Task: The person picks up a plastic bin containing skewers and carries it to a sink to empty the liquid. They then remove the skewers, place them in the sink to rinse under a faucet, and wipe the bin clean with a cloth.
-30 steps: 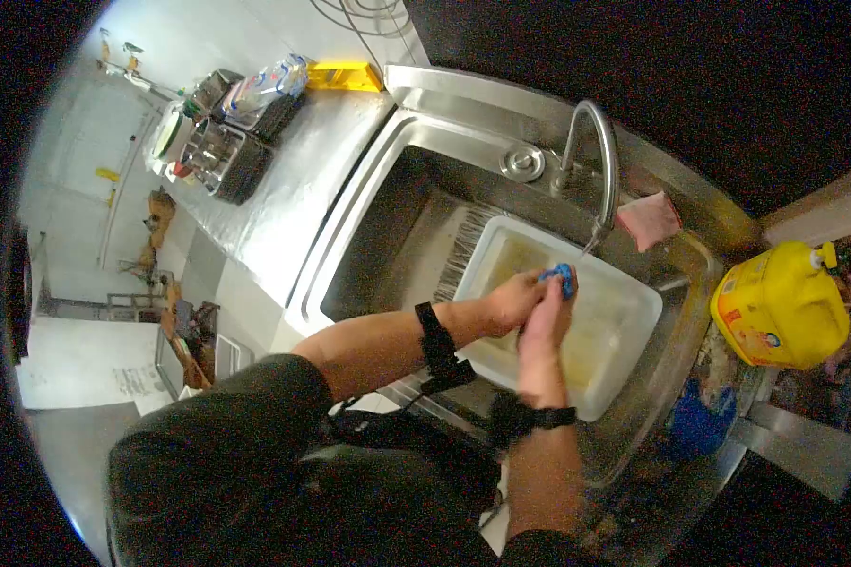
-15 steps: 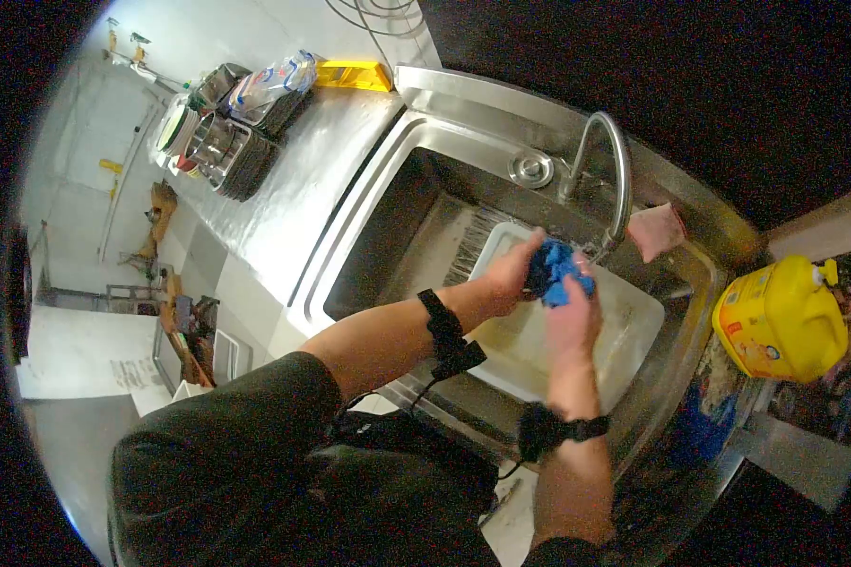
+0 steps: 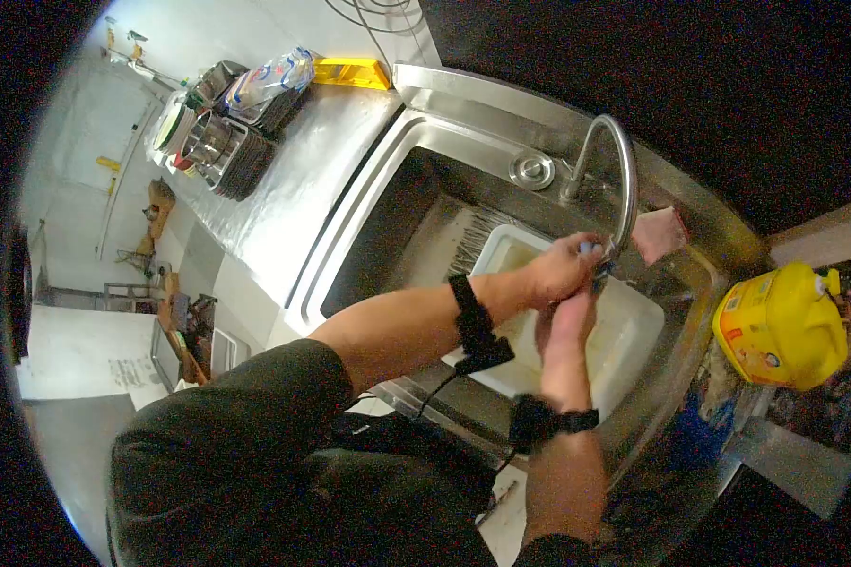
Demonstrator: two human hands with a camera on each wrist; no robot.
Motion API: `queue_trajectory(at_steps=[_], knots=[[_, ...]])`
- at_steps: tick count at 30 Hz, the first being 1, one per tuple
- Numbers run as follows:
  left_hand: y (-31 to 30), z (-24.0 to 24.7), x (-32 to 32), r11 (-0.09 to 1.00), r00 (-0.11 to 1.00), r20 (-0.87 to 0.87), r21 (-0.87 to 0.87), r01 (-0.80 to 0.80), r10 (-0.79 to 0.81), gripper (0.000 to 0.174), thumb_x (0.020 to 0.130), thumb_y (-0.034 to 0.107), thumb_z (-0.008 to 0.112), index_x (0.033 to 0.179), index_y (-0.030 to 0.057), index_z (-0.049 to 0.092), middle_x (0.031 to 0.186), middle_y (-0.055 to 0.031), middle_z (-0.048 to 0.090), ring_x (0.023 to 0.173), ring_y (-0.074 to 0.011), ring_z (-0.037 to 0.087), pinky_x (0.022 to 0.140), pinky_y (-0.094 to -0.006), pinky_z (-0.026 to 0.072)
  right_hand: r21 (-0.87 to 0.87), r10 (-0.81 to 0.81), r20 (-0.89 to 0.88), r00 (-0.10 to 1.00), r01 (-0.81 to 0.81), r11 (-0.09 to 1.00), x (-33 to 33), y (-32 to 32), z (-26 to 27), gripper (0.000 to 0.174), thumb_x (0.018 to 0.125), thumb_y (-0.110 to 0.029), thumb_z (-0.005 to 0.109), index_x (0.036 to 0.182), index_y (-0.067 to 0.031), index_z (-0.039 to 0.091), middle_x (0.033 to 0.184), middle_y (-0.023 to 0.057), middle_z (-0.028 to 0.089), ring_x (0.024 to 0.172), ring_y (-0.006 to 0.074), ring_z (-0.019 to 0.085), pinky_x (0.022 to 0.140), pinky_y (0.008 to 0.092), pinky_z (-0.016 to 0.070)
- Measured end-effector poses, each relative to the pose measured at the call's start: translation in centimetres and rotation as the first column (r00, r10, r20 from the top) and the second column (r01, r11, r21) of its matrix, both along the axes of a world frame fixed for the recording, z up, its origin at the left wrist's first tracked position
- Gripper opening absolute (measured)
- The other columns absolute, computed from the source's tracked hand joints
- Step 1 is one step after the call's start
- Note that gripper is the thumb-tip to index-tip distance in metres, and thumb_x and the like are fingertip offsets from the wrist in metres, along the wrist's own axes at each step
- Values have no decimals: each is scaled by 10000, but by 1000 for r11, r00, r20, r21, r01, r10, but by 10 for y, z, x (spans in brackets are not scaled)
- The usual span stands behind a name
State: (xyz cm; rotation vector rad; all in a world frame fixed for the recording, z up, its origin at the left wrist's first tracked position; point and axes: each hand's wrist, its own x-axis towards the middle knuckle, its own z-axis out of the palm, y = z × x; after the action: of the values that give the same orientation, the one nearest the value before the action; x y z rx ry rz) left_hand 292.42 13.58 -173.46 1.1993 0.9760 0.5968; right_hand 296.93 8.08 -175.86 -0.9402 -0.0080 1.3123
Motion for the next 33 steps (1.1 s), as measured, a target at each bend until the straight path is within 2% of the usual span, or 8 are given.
queue_trajectory(at_steps=[9,14,18,19,22,24,28,33], knots=[[-18,0,-45,925,957,-253,310,220,-143,396,901,273,509,1192,4,503,937,-217,631,795,-251,623,727,-355,482,-392,155,157,975,-82,916,43,25,-1,348,887,-424,529,958,-84,550,871,37,570,806,160,563,702,333,468],[19,10,-45,990,980,-174,122,-72,93,466,916,367,481,1115,-50,540,949,-176,634,812,-219,601,756,-335,475,-116,244,463,852,-214,970,30,11,5,333,903,-287,534,1114,-30,517,1051,57,543,950,170,534,761,301,447],[22,-5,-32,974,993,80,-213,-73,92,466,934,374,443,1124,-44,522,947,-115,619,821,-180,576,752,-323,468,-124,201,958,206,-333,935,34,-11,5,333,885,-183,554,1154,10,519,1145,149,506,1125,289,471,928,355,389],[20,-6,-27,918,937,329,-396,28,114,446,932,353,456,1142,-37,508,947,-105,613,817,-171,572,749,-323,466,-128,203,958,203,-333,934,36,-11,3,333,885,-183,554,1154,10,519,1145,149,506,1125,289,471,928,355,389],[10,0,-25,968,978,207,-243,54,-3,417,915,292,499,1178,-30,474,978,-92,601,824,-168,568,747,-315,470,-207,251,908,335,-161,965,43,-7,0,274,883,-163,552,1088,18,548,1146,153,508,1125,298,468,954,379,362],[8,15,-31,978,991,125,-195,70,-46,420,905,248,525,1209,-32,449,984,-100,593,823,-166,565,725,-305,476,-166,162,986,-38,-141,976,45,-8,-1,239,894,-143,532,1076,11,540,1154,163,504,1104,280,481,938,372,367],[19,11,-22,945,974,217,-328,4,71,478,894,244,549,1253,-38,407,995,-116,587,831,-163,564,728,-313,476,-109,170,966,195,-287,952,37,-12,4,231,907,-123,508,1097,9,522,1126,158,526,1072,253,505,918,348,376],[16,4,-27,981,989,10,132,145,-147,626,826,258,651,1301,-31,363,1048,-131,591,877,-181,575,793,-323,477,-107,132,692,710,-80,991,42,7,23,267,909,-161,497,1128,-9,511,1041,96,576,951,201,536,833,330,408]])
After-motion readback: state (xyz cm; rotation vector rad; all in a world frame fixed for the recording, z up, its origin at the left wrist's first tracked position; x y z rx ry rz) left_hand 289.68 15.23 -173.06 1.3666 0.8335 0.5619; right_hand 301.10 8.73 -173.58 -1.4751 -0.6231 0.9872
